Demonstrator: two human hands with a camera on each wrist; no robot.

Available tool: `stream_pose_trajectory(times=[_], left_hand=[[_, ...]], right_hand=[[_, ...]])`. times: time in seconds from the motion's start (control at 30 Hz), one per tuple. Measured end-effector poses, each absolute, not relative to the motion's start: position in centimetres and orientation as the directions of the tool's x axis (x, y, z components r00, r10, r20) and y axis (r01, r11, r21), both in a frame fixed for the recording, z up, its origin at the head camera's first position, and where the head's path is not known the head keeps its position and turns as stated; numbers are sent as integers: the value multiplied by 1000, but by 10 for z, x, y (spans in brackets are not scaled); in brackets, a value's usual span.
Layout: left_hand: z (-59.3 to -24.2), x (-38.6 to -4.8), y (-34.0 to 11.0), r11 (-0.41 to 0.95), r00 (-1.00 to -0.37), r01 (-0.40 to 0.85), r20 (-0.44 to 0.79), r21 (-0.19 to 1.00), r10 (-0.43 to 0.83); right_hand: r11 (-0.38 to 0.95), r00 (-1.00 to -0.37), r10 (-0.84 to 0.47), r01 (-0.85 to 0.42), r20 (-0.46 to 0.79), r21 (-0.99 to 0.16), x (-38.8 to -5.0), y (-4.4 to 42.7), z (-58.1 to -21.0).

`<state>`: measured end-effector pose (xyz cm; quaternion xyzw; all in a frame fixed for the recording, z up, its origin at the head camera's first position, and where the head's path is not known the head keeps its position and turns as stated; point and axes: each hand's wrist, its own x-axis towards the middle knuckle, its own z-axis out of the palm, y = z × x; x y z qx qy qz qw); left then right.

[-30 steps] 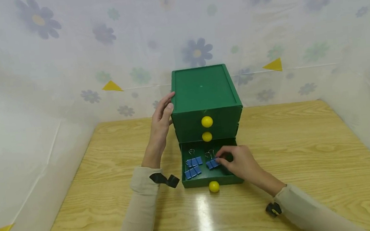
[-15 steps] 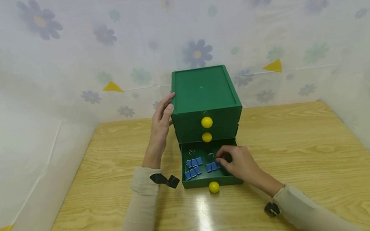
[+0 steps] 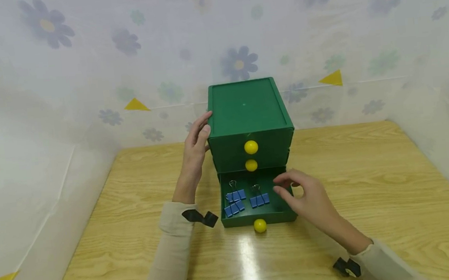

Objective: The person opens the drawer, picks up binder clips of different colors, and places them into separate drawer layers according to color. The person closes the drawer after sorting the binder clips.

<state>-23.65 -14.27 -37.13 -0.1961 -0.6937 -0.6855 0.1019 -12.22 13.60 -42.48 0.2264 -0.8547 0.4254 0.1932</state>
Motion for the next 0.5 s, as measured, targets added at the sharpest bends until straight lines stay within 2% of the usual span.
stream_pose_trajectory(times=[0.13,0.33,0.5], left_hand=[[-371,-236,-142,-21,-900,417,416,909,134],[-370,-237,-142,-31,-898,419,419,907,132],[-371,-237,-142,-38,-900,416,417,909,129]], right_hand=[[484,-827,-213,-553,521,-679,-102,138,-421],[415,-879,-224,-477,421,-775,-75,135,-428],[357,-895,-254,-439,367,-824,-63,131,-439]])
